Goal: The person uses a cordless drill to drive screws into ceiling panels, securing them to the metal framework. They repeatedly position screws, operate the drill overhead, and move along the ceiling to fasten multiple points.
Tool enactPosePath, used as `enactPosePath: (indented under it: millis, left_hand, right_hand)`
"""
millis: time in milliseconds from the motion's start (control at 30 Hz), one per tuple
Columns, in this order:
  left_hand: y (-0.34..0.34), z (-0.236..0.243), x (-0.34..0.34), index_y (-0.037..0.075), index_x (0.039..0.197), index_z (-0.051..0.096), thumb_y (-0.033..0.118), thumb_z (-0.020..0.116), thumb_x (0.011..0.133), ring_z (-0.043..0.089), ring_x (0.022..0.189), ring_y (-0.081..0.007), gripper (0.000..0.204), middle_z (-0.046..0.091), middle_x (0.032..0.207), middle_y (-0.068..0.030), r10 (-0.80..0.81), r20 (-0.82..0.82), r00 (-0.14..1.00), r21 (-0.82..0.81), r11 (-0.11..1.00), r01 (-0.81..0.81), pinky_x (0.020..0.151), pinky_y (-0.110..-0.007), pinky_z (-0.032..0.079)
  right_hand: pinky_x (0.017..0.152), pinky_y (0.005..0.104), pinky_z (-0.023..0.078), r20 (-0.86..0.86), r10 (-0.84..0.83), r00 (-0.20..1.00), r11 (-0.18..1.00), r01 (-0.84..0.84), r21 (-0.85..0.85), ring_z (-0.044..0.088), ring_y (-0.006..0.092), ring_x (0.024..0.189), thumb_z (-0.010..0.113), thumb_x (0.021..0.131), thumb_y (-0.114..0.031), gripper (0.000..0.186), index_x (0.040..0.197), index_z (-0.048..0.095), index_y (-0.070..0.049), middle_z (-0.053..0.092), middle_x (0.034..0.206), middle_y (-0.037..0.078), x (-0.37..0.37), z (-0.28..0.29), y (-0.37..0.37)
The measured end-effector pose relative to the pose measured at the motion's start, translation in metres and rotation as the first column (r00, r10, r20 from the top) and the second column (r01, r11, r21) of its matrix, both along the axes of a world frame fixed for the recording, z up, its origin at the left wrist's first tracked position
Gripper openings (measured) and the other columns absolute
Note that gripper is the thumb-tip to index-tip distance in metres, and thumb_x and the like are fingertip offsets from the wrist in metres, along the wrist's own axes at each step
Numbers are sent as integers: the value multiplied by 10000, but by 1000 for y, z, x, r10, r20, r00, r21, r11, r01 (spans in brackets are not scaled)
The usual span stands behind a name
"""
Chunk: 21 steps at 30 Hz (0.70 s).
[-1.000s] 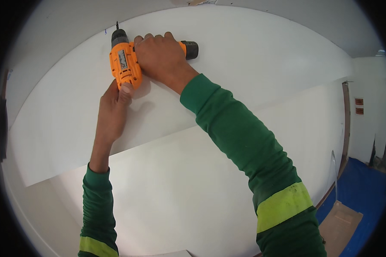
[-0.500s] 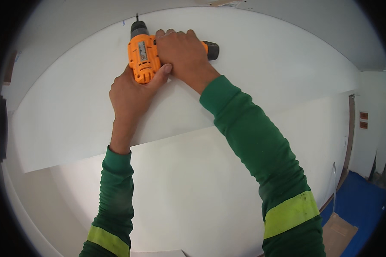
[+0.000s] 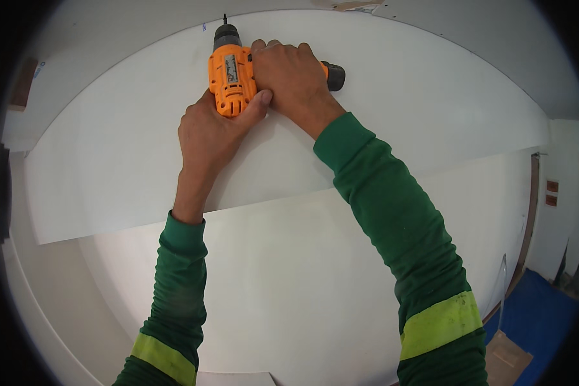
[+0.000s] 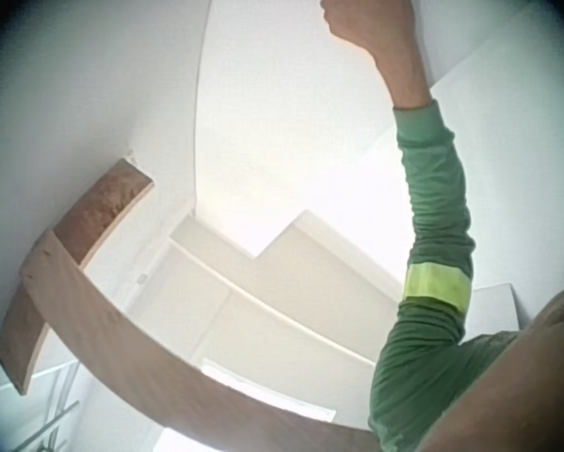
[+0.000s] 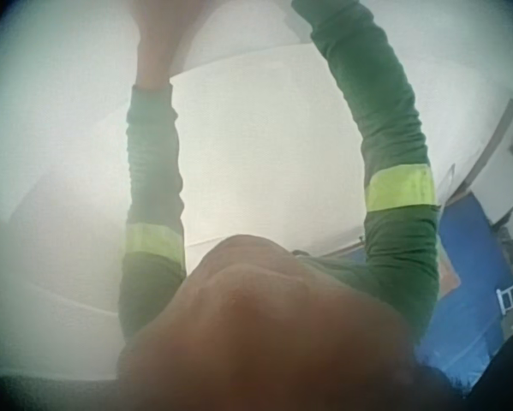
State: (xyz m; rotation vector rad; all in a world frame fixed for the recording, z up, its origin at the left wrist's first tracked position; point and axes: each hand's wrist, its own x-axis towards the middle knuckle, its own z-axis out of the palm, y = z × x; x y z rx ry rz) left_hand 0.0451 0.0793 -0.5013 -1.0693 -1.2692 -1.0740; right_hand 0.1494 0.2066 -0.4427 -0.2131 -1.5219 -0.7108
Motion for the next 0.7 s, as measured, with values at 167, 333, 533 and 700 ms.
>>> enactPosePath:
  millis: [167,333,533,700]
  left_hand:
    - [-1,-2,-1,43,909,700,841,804,762,703,554,-237,818,702,654,-51,21,5,1000,-3,1000,-21,566,-361,571]
    - [-3,3,6,47,896,706,855,793,762,707,559,-239,824,701,654,-50,17,5,1000,-14,1000,-17,567,-364,572]
    - [-9,7,9,43,874,715,857,794,760,707,560,-245,826,703,654,-59,-13,-5,1000,-10,1000,13,570,-366,574]
    - [-13,10,11,32,855,712,855,794,762,707,567,-254,833,699,650,-69,-14,7,1000,-26,1000,15,577,-373,576]
  right_hand:
    - [816,419,580,-7,6,1000,1000,-6,22,786,298,857,773,871,-150,276,1083,638,-36,752,930,120,-3,-2,1]
    - [811,419,587,-42,5,999,998,-2,68,789,304,846,782,866,-159,282,1071,634,-35,755,918,118,1,3,6]
    - [869,442,638,21,-10,1000,1000,11,-29,788,352,941,790,900,-161,367,1199,638,-12,775,1054,189,15,5,-13]
    - [850,436,646,16,0,1000,1000,1,-18,790,355,924,799,896,-161,361,1182,641,-10,777,1023,192,16,7,-15]
